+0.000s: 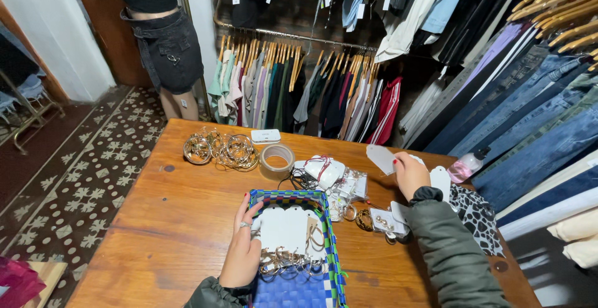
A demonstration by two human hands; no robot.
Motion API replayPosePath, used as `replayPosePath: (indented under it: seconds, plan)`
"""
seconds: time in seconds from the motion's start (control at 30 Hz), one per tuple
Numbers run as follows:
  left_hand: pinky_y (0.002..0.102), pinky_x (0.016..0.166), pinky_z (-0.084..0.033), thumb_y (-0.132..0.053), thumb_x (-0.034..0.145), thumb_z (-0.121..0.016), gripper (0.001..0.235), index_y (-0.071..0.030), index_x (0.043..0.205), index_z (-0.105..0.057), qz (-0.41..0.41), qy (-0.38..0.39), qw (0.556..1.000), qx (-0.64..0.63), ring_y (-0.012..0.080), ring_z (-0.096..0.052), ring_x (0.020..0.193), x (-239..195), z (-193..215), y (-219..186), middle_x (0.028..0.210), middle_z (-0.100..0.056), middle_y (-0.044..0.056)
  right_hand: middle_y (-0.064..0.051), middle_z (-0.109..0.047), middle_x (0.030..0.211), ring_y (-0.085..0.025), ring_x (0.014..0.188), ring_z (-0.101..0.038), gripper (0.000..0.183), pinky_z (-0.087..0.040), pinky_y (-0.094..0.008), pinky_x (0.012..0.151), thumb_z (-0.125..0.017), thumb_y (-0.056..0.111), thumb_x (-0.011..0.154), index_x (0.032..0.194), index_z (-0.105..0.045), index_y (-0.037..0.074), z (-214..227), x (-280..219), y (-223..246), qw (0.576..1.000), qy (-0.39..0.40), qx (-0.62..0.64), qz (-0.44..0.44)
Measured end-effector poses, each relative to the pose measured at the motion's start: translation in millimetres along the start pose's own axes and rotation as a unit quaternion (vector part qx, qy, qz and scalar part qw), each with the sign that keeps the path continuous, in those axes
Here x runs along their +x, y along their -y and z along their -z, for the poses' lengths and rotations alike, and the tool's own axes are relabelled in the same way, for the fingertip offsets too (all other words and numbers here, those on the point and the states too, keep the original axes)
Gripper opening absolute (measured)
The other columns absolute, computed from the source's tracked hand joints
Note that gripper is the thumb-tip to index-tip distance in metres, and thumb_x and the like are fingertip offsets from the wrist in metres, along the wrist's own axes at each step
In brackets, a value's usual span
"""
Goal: The person organizes various jewelry items on a wooden table. They pick up earrings attached to white cards and place them into a colorful woven basket. They also handle several gold-colored bangles, moving them from the table into the basket. Finally, they pick up a patterned fabric pouch and a small white box, placing them on the table.
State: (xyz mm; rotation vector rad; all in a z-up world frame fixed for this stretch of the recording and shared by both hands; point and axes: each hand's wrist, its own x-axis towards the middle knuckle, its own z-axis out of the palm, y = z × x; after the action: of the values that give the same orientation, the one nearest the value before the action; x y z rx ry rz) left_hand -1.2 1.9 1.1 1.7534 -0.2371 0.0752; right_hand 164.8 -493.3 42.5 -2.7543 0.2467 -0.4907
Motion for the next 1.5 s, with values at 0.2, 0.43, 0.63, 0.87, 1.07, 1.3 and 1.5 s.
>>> replayPosePath:
  seconds: [0.2,0.43,0.63,0.87,1.07,1.3,1.5]
  plan:
    - [0.037,0.117,-0.043,0.009,0.087,-0.035,0.082,-0.016,0.165,-0.048,0.008,-0.004,1.0,-0.007,0.0196,-0.022,0.175,-1.3,0.5,-4.3,0.191,-0.012,0.005,-0.007,-0.083,0.106,-0.02,0.094,-0.079,0.024,-0.06,-0.037,0.085,-0.05,0.027,0.115,0.122,-0.067,0.012,82.1,-98.1,137.9,0.97,0.059,0.234,0.01]
    - [0.041,0.133,-0.026,0.011,0.084,-0.035,0.086,-0.015,0.165,-0.049,-0.013,-0.009,1.0,0.004,0.023,-0.018,0.176,0.1,-0.8,4.4,0.191,-0.011,0.009,-0.009,-0.083,0.085,-0.02,0.072,-0.088,0.012,-0.074,-0.03,0.066,-0.057,0.019,0.112,0.119,-0.061,0.01,38.6,-176.2,209.2,0.851,0.316,0.413,0.073]
    - [0.046,0.139,-0.017,0.01,0.081,-0.036,0.086,-0.012,0.164,-0.049,-0.04,-0.016,0.999,0.007,0.0265,-0.018,0.176,0.1,-1.2,6.7,0.189,-0.013,0.012,-0.001,-0.055,0.077,-0.022,0.078,-0.09,0.033,-0.064,-0.03,0.07,-0.051,0.021,0.118,0.149,-0.041,0.018,19.9,-195.7,229.5,0.875,0.369,0.312,0.034]
    - [0.046,0.137,-0.02,0.011,0.083,-0.037,0.086,-0.014,0.165,-0.049,-0.031,-0.005,0.999,0.004,0.026,-0.015,0.177,0.4,-0.2,7.7,0.19,-0.011,0.01,-0.008,-0.065,0.089,-0.038,0.07,-0.061,0.012,-0.046,-0.054,0.063,-0.047,0.026,0.116,0.113,-0.057,0.02,-45.7,-202.8,202.6,0.934,0.206,0.025,0.291]
    - [0.047,0.137,-0.02,0.011,0.082,-0.037,0.086,-0.014,0.164,-0.048,-0.051,-0.008,0.999,0.016,0.0278,-0.015,0.177,0.8,-0.3,11.2,0.19,-0.012,0.013,-0.012,-0.055,0.103,-0.034,0.085,-0.046,0.015,-0.043,-0.05,0.065,-0.066,0.004,0.105,0.092,-0.067,0.012,-60.0,-205.5,195.8,0.908,0.143,-0.083,0.384]
    - [0.048,0.139,-0.017,0.012,0.08,-0.036,0.088,-0.013,0.164,-0.047,-0.064,-0.013,0.998,0.017,0.0292,-0.015,0.177,1.3,1.3,15.1,0.189,-0.013,0.015,-0.005,-0.067,0.108,-0.023,0.102,-0.06,0.025,-0.055,-0.043,0.092,-0.073,0.036,0.105,0.123,-0.08,0.019,1.2,-187.8,201.6,0.943,0.141,0.024,0.3]
    - [0.049,0.139,-0.017,0.008,0.078,-0.037,0.089,-0.016,0.163,-0.049,-0.039,-0.011,0.999,0.025,0.0282,-0.017,0.176,1.8,3.3,9.7,0.19,-0.015,0.014,-0.008,-0.075,0.116,-0.032,0.113,-0.065,0.021,-0.05,-0.048,0.102,-0.067,0.021,0.105,0.118,-0.082,0.016,48.6,-108.4,72.8,0.978,-0.041,0.04,0.201]
